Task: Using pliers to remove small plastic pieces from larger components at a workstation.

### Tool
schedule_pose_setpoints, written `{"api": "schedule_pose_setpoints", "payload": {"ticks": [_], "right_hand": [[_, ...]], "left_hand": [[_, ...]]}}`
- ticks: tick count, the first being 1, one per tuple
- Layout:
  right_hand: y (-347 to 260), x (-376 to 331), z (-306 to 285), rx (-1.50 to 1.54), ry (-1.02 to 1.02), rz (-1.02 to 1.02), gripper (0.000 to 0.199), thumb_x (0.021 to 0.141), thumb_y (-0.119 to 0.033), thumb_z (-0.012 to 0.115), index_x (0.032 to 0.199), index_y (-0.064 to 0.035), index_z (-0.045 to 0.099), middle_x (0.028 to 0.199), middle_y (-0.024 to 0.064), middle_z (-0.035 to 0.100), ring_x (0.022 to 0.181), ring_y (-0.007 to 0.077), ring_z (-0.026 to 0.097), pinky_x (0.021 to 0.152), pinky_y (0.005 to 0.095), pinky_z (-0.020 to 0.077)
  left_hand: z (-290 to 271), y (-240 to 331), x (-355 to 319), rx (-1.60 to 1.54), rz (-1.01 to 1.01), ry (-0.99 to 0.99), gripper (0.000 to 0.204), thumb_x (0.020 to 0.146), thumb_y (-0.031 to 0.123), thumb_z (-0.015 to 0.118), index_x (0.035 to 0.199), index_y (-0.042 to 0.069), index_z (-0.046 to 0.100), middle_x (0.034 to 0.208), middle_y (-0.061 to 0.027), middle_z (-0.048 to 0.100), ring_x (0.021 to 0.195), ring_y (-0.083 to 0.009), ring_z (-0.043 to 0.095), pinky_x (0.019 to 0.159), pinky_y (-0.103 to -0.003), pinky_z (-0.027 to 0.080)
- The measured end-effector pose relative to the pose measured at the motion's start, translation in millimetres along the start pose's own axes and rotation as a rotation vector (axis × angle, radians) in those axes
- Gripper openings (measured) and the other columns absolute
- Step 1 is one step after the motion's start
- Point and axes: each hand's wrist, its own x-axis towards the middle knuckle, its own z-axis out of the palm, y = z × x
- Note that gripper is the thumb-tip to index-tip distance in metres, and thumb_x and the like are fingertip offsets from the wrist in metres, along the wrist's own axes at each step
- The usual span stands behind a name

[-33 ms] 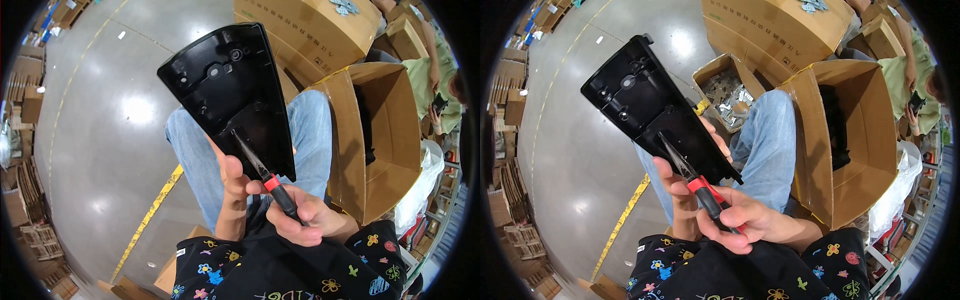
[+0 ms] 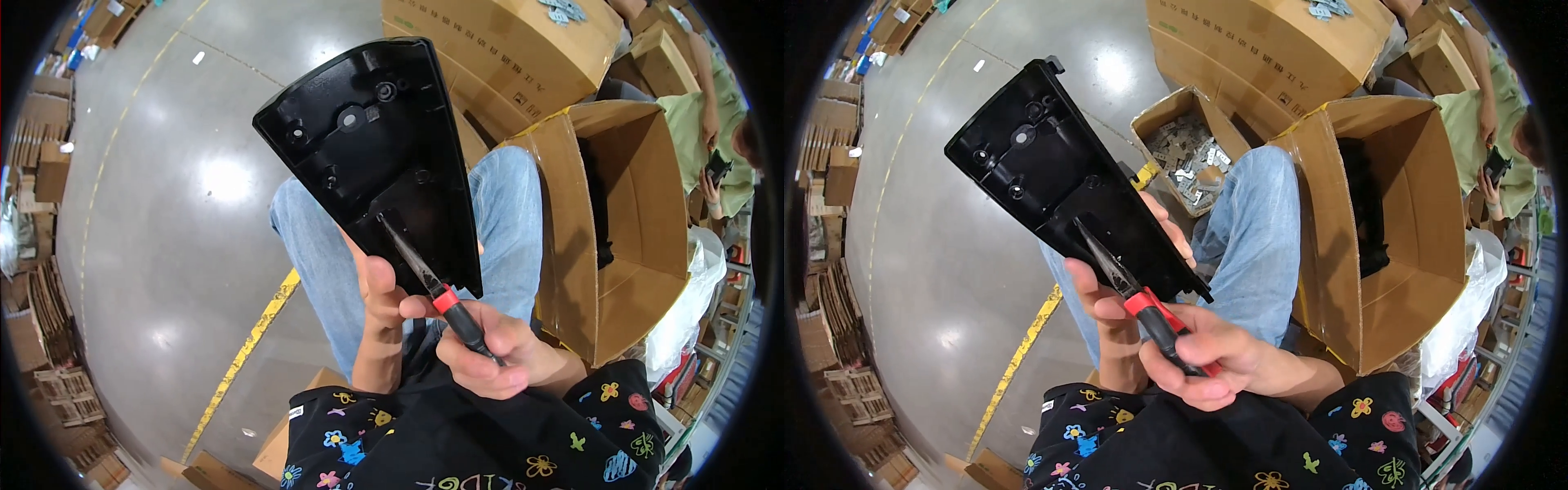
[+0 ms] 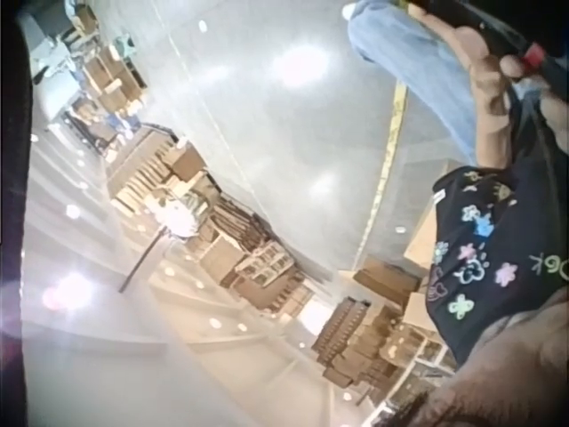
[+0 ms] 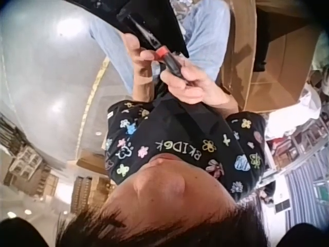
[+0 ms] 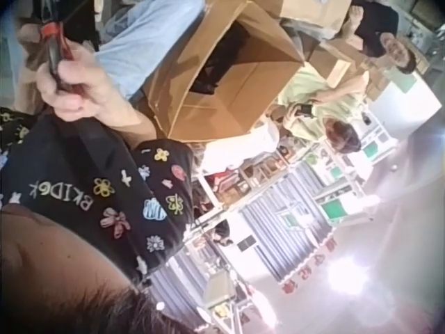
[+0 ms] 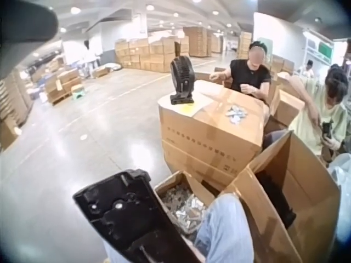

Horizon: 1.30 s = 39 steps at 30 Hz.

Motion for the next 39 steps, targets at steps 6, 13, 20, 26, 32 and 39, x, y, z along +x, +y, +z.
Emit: {"api": "schedule_pose_setpoints", "payload": {"ticks": [6, 13, 20, 26, 32, 39], "right_hand": [[-6, -1, 6, 0.071, 0.037, 0.078, 0.058, 0.097, -0.022, 0.045, 0.145, -0.0027, 0.019, 0.072, 0.0086, 0.047, 0.042, 0.0093, 0.039, 0.030, 0.0215, 0.0305], [-3, 2, 29, -0.298, 0.347, 0.049, 0.029, 0.093, -0.019, 0.051, 0.110, 0.0039, 0.045, 0.057, 0.0074, 0.048, 0.038, 0.0101, 0.041, 0.032, 0.0225, 0.0316], [-18, 11, 41, -1.712, 0.534, -0.219, 0.014, 0.084, -0.006, 0.063, 0.093, 0.0022, 0.055, 0.058, 0.0078, 0.057, 0.043, 0.0157, 0.052, 0.040, 0.0258, 0.0392], [-43, 15, 59, -2.760, 0.352, -0.598, 0.031, 0.070, -0.004, 0.072, 0.098, -0.0008, 0.059, 0.064, 0.0091, 0.057, 0.052, 0.0215, 0.059, 0.044, 0.0309, 0.0465], [-62, 28, 73, -3.330, -0.001, -0.727, 0.051, 0.052, -0.004, 0.071, 0.101, 0.0054, 0.064, 0.073, 0.0071, 0.059, 0.054, 0.0149, 0.055, 0.044, 0.0261, 0.0428], [-79, 43, 60, -3.429, -0.109, -1.077, 0.040, 0.058, -0.008, 0.070, 0.098, -0.0031, 0.069, 0.076, 0.0068, 0.059, 0.060, 0.0172, 0.056, 0.048, 0.0253, 0.0437]], "left_hand": [[4, 0, -2, 0.096, 0.055, 0.030, 0.096, 0.073, 0.080, 0.048, 0.112, -0.007, 0.045, 0.094, -0.0137, 0.056, 0.077, -0.0209, 0.062, 0.062, -0.031, 0.053], [0, 2, -5, 0.218, 0.170, 0.123, 0.091, 0.076, 0.076, 0.048, 0.118, -0.004, 0.043, 0.098, -0.0133, 0.057, 0.084, -0.0207, 0.061, 0.070, -0.031, 0.052], [-17, 0, -10, 0.445, 0.381, 0.274, 0.084, 0.082, 0.067, 0.051, 0.129, 0.000, 0.037, 0.105, -0.0150, 0.058, 0.095, -0.0226, 0.061, 0.082, -0.033, 0.051], [-29, 1, -17, 0.553, 0.594, 0.173, 0.076, 0.097, 0.037, 0.041, 0.147, 0.000, -0.004, 0.149, -0.0167, 0.019, 0.135, -0.0276, 0.027, 0.110, -0.037, 0.021], [-5, 27, -14, 0.725, 0.636, 0.376, 0.074, 0.094, 0.046, 0.045, 0.139, -0.005, 0.016, 0.142, -0.0156, 0.028, 0.129, -0.0251, 0.033, 0.107, -0.036, 0.023], [0, 32, -7, 0.478, 0.579, 0.266, 0.068, 0.094, 0.044, 0.047, 0.130, -0.005, 0.019, 0.128, -0.0158, 0.035, 0.119, -0.0211, 0.040, 0.103, -0.033, 0.029]]}}
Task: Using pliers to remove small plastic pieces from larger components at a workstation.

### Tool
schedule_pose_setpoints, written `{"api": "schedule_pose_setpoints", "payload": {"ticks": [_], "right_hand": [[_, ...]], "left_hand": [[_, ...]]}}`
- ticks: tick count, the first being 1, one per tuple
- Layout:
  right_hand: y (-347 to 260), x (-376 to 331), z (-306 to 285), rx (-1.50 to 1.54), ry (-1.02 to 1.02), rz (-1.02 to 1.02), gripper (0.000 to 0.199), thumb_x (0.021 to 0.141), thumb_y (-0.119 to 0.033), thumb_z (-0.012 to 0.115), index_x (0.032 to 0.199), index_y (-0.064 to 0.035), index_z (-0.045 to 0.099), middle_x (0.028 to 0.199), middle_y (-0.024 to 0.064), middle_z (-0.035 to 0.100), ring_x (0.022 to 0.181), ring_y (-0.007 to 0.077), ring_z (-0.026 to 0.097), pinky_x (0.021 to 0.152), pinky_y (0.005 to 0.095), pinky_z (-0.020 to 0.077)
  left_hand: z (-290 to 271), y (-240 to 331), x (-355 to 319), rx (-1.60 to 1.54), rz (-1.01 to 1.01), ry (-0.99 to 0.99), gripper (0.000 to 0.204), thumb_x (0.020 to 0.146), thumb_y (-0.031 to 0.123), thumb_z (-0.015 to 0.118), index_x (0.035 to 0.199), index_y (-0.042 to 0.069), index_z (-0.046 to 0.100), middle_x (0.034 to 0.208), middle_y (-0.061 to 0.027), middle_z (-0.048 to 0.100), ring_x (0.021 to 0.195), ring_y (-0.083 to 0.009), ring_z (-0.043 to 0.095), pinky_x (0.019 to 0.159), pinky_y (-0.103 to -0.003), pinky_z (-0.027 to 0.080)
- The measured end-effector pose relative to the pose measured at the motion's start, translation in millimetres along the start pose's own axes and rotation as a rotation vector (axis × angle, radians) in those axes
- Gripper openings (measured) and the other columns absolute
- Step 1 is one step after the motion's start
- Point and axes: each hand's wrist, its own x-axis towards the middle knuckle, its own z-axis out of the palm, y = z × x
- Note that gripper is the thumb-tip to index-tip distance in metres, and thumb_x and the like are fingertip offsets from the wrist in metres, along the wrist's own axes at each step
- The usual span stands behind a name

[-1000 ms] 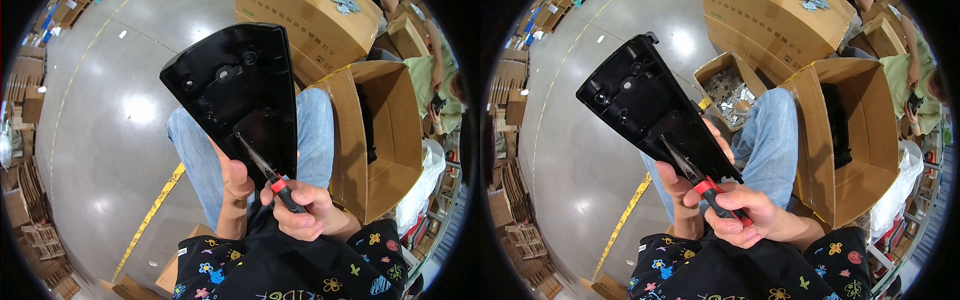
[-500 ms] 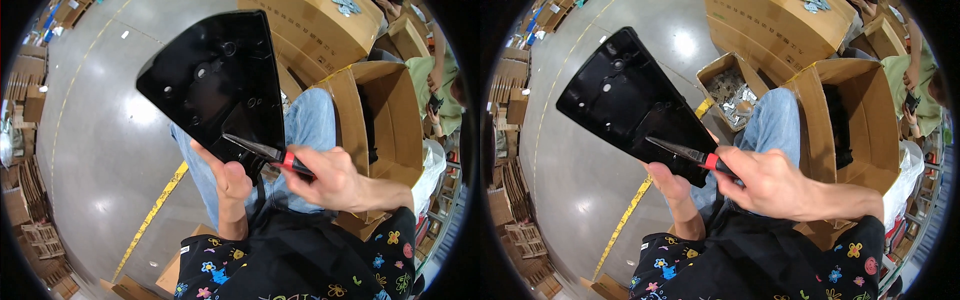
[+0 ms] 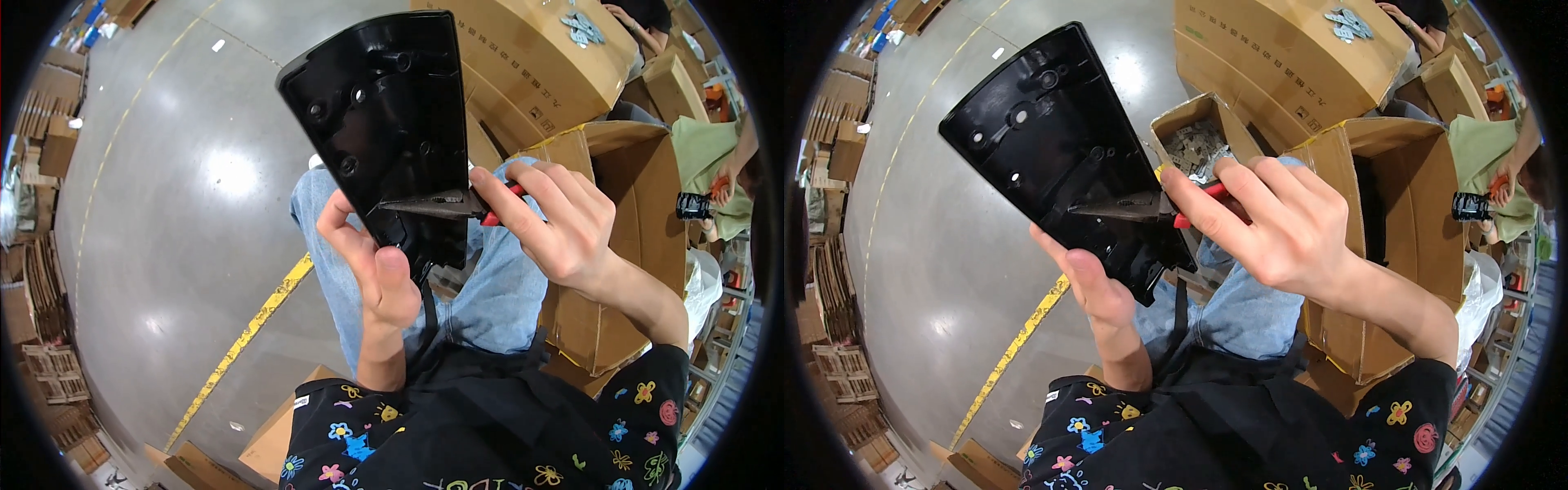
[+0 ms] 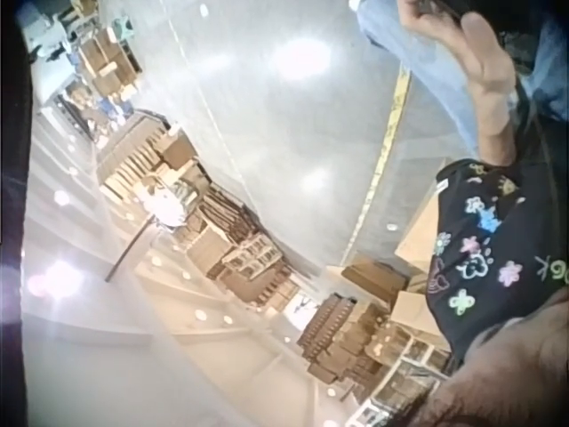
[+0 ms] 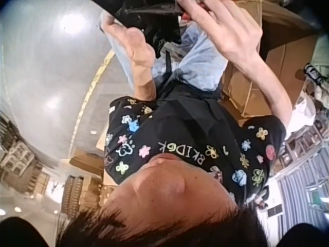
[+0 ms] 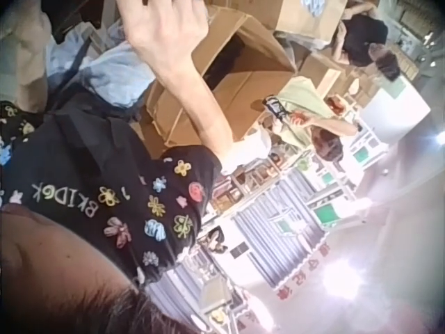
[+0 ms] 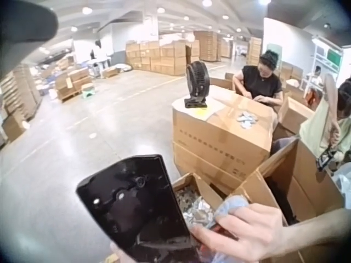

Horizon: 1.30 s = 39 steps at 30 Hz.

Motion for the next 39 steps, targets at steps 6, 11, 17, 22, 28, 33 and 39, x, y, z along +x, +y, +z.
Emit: {"api": "schedule_pose_setpoints", "payload": {"ticks": [6, 11, 17, 22, 28, 33, 39], "right_hand": [[-2, -4, 9, -0.047, 0.045, 0.079, 0.043, 0.066, -0.012, 0.065, 0.109, -0.0174, 0.067, 0.085, 0.0041, 0.053, 0.068, 0.0149, 0.051, 0.057, 0.0258, 0.0428], [-2, -15, 1, 0.291, -0.239, 0.525, 0.051, 0.073, -0.006, 0.069, 0.121, -0.0110, 0.054, 0.105, 0.0118, 0.040, 0.097, 0.0253, 0.047, 0.081, 0.0353, 0.0412], [-23, -42, 14, 1.156, -0.194, 0.881, 0.034, 0.078, -0.016, 0.075, 0.093, -0.0029, 0.048, 0.102, 0.0075, 0.051, 0.085, 0.0164, 0.047, 0.077, 0.0275, 0.0396], [-48, -49, 28, 1.425, -0.038, 0.967, 0.036, 0.077, -0.015, 0.076, 0.088, -0.0046, 0.043, 0.107, 0.0057, 0.054, 0.080, 0.0109, 0.045, 0.073, 0.0249, 0.0390], [-50, -64, 25, 1.329, 0.032, 0.992, 0.027, 0.076, -0.001, 0.069, 0.087, -0.0047, 0.044, 0.090, 0.0046, 0.051, 0.079, 0.0107, 0.049, 0.070, 0.0258, 0.0403], [-42, -70, 22, 1.361, 0.189, 1.040, 0.024, 0.078, 0.002, 0.065, 0.084, -0.0046, 0.043, 0.095, 0.0115, 0.054, 0.092, 0.0154, 0.053, 0.077, 0.0279, 0.0405], [-40, -80, 25, 1.184, 0.170, 1.070, 0.022, 0.079, 0.001, 0.065, 0.084, -0.0050, 0.044, 0.095, 0.0089, 0.057, 0.078, 0.0104, 0.048, 0.070, 0.0255, 0.0411]], "left_hand": [[1, -3, 6, 0.071, -0.017, 0.002, 0.063, 0.097, 0.040, 0.040, 0.136, -0.005, 0.018, 0.132, -0.0167, 0.037, 0.121, -0.0240, 0.043, 0.103, -0.035, 0.032], [-8, -12, 22, -0.120, -0.056, 0.312, 0.057, 0.098, 0.047, 0.033, 0.133, 0.003, 0.032, 0.110, -0.0199, 0.056, 0.081, -0.0327, 0.064, 0.067, -0.042, 0.056], [-3, -7, 19, -0.288, -0.292, 0.032, 0.079, 0.091, 0.066, 0.027, 0.137, 0.002, 0.034, 0.120, -0.0217, 0.053, 0.092, -0.0311, 0.062, 0.073, -0.043, 0.055], [2, -23, 5, -0.221, -0.309, 0.054, 0.074, 0.092, 0.063, 0.028, 0.137, 0.004, 0.034, 0.122, -0.0200, 0.052, 0.100, -0.0293, 0.059, 0.080, -0.042, 0.053], [8, -16, 6, -0.101, -0.250, 0.039, 0.057, 0.093, 0.040, 0.052, 0.131, 0.000, 0.039, 0.117, -0.0110, 0.054, 0.101, -0.0181, 0.055, 0.089, -0.031, 0.045], [2, -13, 14, -0.164, -0.341, -0.106, 0.049, 0.083, 0.014, 0.071, 0.121, -0.006, 0.049, 0.112, -0.0081, 0.056, 0.101, -0.0142, 0.054, 0.090, -0.026, 0.042], [3, -9, 20, -0.070, -0.454, -0.224, 0.061, 0.074, 0.002, 0.076, 0.127, -0.008, 0.046, 0.115, -0.0102, 0.058, 0.106, -0.0183, 0.055, 0.092, -0.031, 0.044]]}}
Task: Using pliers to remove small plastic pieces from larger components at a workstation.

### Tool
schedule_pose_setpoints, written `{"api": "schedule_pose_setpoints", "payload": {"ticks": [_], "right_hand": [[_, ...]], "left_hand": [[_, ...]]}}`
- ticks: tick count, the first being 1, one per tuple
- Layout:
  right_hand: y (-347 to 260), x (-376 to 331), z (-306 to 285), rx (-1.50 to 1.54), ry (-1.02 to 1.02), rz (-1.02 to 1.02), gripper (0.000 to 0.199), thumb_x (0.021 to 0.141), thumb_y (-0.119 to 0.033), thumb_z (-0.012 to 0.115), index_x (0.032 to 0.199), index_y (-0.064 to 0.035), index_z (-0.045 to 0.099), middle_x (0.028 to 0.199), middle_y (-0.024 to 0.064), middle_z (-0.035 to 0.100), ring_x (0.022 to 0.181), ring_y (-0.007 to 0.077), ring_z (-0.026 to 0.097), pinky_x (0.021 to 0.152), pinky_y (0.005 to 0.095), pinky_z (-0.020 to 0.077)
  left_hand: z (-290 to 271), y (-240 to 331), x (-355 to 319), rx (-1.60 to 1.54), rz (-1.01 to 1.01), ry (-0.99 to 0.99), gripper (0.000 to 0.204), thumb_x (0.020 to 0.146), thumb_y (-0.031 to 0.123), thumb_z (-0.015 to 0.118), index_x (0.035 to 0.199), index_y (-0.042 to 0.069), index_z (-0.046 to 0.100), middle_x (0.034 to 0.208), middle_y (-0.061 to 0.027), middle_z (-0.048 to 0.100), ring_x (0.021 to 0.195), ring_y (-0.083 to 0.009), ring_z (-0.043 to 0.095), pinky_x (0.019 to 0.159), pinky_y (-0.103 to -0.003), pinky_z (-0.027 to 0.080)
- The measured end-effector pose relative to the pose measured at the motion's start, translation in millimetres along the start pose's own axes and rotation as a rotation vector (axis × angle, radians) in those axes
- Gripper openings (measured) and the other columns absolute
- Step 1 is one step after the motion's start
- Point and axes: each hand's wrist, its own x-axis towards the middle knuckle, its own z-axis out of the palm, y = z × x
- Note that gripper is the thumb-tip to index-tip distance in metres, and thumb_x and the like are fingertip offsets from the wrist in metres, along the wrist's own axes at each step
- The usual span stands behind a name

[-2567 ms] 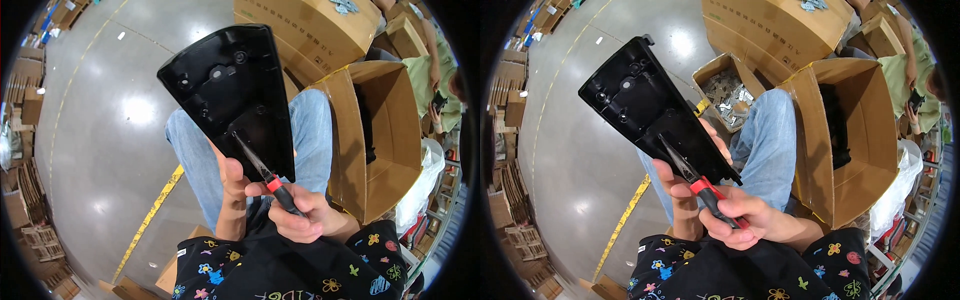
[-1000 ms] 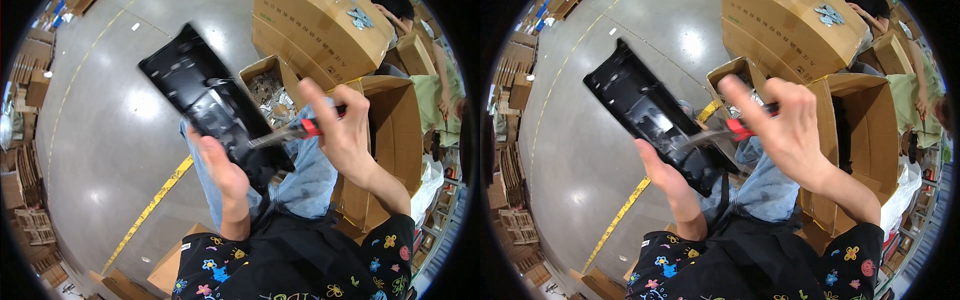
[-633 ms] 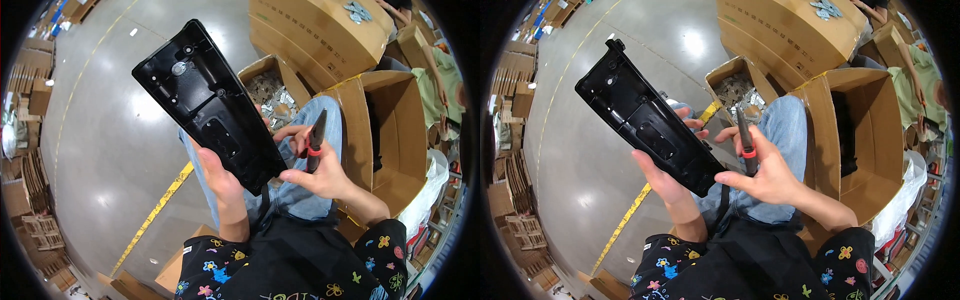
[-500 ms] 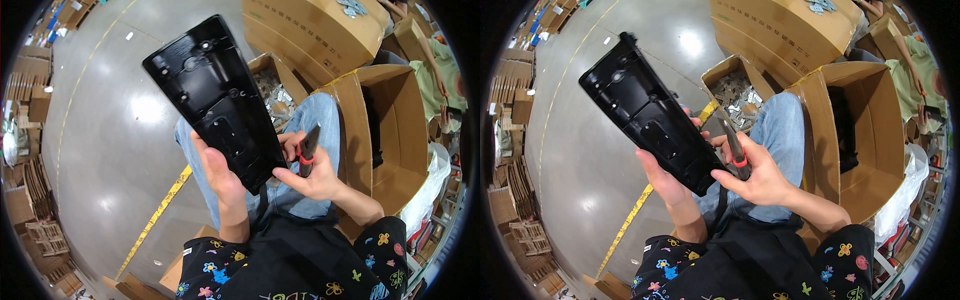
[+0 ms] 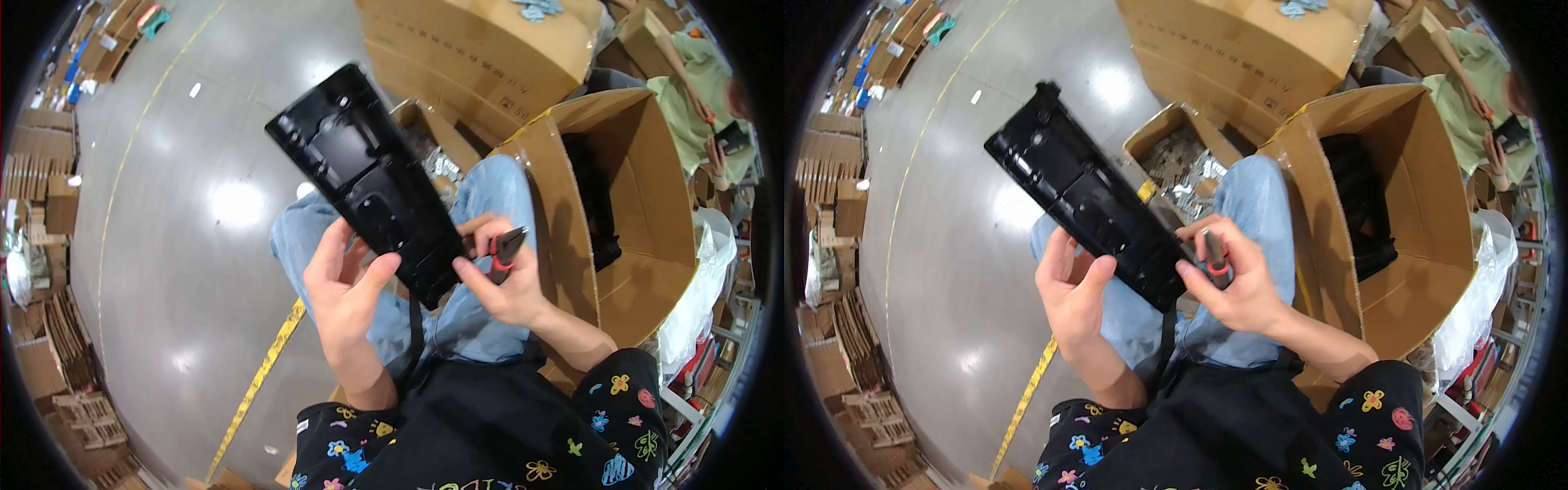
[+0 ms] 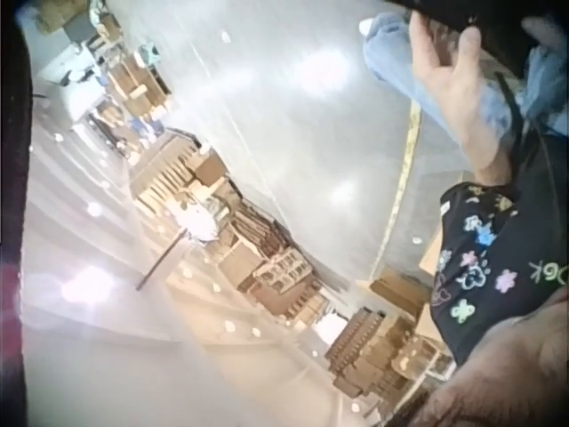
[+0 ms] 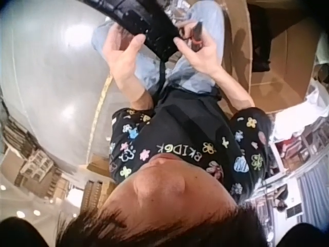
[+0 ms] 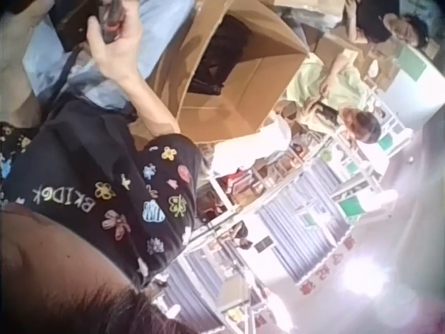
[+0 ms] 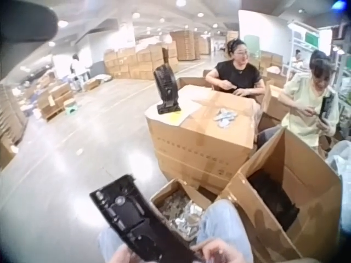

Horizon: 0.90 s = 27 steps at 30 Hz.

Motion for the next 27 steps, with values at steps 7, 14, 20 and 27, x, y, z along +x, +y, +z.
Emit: {"api": "schedule_pose_setpoints", "payload": {"ticks": [7, 14, 20, 27], "right_hand": [[-14, -5, -23, 0.032, -0.155, 0.358, 0.045, 0.080, -0.019, 0.072, 0.112, 0.0001, 0.049, 0.096, 0.0022, 0.053, 0.092, 0.0087, 0.048, 0.081, 0.0265, 0.0431], [-12, -2, -36, 0.062, -0.004, 0.075, 0.030, 0.082, -0.013, 0.065, 0.104, -0.0009, 0.048, 0.076, 0.0070, 0.054, 0.072, 0.0104, 0.047, 0.066, 0.0309, 0.0447], [-31, 1, -57, -0.090, -0.045, 0.040, 0.035, 0.081, -0.014, 0.064, 0.107, -0.0003, 0.045, 0.080, 0.0159, 0.059, 0.071, 0.0274, 0.057, 0.065, 0.0369, 0.0452], [-29, -4, -67, -0.149, 0.005, -0.009, 0.035, 0.081, -0.014, 0.065, 0.107, 0.0006, 0.046, 0.082, 0.0163, 0.060, 0.073, 0.0295, 0.057, 0.067, 0.0373, 0.0448]], "left_hand": [[23, -11, 13, -0.105, -0.042, -0.021, 0.061, 0.075, -0.003, 0.073, 0.129, -0.009, 0.044, 0.122, -0.0137, 0.055, 0.110, -0.0212, 0.056, 0.094, -0.031, 0.044], [43, 0, 33, -0.107, -0.160, -0.180, 0.061, 0.079, 0.004, 0.071, 0.130, -0.009, 0.040, 0.120, -0.0117, 0.053, 0.107, -0.0185, 0.053, 0.093, -0.028, 0.043], [57, 5, 42, 0.001, -0.127, -0.239, 0.056, 0.079, 0.004, 0.070, 0.126, -0.009, 0.043, 0.116, -0.0129, 0.053, 0.104, -0.0190, 0.054, 0.090, -0.028, 0.044], [69, 2, 46, 0.025, -0.151, -0.229, 0.057, 0.076, -0.001, 0.071, 0.126, -0.009, 0.044, 0.113, -0.0133, 0.054, 0.101, -0.0182, 0.055, 0.087, -0.026, 0.046]]}}
